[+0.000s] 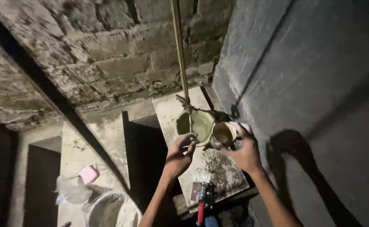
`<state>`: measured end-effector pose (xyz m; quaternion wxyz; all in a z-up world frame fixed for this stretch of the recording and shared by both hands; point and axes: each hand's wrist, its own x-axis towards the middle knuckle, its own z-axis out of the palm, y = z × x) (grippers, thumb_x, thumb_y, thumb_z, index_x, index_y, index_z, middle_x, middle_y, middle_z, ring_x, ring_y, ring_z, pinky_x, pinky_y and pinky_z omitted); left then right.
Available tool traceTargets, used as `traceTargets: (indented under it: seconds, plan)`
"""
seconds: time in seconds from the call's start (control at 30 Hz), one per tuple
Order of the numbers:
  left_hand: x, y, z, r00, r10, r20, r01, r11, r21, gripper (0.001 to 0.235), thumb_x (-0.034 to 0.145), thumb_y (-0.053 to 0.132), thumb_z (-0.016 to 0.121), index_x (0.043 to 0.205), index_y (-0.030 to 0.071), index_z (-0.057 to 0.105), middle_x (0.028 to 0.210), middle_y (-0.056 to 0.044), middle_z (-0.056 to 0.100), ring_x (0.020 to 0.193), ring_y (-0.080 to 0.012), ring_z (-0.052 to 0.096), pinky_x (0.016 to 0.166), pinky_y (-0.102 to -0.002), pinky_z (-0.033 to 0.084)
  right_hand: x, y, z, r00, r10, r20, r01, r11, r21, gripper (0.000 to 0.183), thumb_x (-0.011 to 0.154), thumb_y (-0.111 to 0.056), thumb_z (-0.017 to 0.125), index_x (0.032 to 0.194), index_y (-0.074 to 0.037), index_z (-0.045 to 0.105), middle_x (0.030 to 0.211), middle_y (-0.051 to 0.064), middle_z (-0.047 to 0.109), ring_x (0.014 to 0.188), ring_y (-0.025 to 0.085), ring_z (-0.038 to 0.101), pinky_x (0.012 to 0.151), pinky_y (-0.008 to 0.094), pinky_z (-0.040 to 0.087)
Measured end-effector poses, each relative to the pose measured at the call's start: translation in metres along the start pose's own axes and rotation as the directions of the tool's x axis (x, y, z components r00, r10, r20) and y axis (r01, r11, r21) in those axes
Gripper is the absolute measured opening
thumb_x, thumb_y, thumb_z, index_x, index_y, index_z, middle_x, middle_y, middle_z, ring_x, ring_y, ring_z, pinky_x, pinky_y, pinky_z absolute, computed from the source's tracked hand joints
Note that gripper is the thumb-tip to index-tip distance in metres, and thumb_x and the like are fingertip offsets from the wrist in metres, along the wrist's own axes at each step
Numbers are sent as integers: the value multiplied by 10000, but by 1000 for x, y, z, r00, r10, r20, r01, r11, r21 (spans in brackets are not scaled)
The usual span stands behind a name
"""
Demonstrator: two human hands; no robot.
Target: The person empties powder from a plastic bag into a bucket, mixes the plaster with a putty knife, and adds water from a cup. The person then mixes the compound by hand and with the putty knife before scooping some onto the blade and walking toward a wall.
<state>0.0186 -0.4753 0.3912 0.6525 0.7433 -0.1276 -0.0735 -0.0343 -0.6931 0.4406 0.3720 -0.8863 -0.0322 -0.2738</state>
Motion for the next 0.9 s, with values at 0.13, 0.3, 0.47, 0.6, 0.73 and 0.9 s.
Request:
traceTargets:
  seconds: [0.13,0.3,0.47,0.6,0.73,0.9]
  plan:
    - [-25,33,-13,996,15,83,-10,998,-58,320,952,74,637,1269,32,648,1137,-107,746,1048,-179,748,859,-299,619,-9,-61,-35,1000,-23,-9,23,1000,8,637,660,-213,921,1196,-6,645,1136,149,646,1032,281,668,885,361,548]
    - [-50,69,-31,988,-17,151,26,998,-59,320,996,39,609,1314,10,624,1055,-126,758,940,-226,726,840,-311,606,-20,-120,-64,999,-43,12,41,993,115,642,700,-194,886,1251,13,629,1195,158,648,1102,280,667,929,360,547]
    - [-77,91,-47,981,163,101,-151,981,-123,327,950,-28,613,1276,-6,621,1149,-85,716,1094,-158,715,900,-298,582,-33,-149,-81,994,-111,10,109,984,140,646,718,-189,886,1264,29,617,1212,155,648,1131,245,648,958,360,534]
    - [-103,117,-51,986,163,23,-162,985,-54,310,982,-25,634,1291,3,631,1110,-100,739,1043,-158,708,889,-292,572,-46,-170,-94,998,-42,44,26,950,311,588,760,-185,867,1254,21,623,1176,125,666,1090,201,665,939,332,552]
    - [-149,131,-56,976,219,7,-217,970,-107,311,956,-55,592,1261,4,618,1186,-72,709,1085,-150,715,916,-280,562,-66,-189,-112,987,-105,121,61,945,323,588,781,-203,874,1263,21,621,1184,116,681,1095,201,672,954,331,554]
    - [-214,137,-74,970,230,-82,-239,963,-127,321,965,-66,573,1278,-1,606,1199,-77,697,1082,-158,704,945,-280,547,-94,-211,-112,972,-201,125,176,967,186,644,716,-239,917,1233,25,639,1203,159,662,1112,259,660,961,359,540]
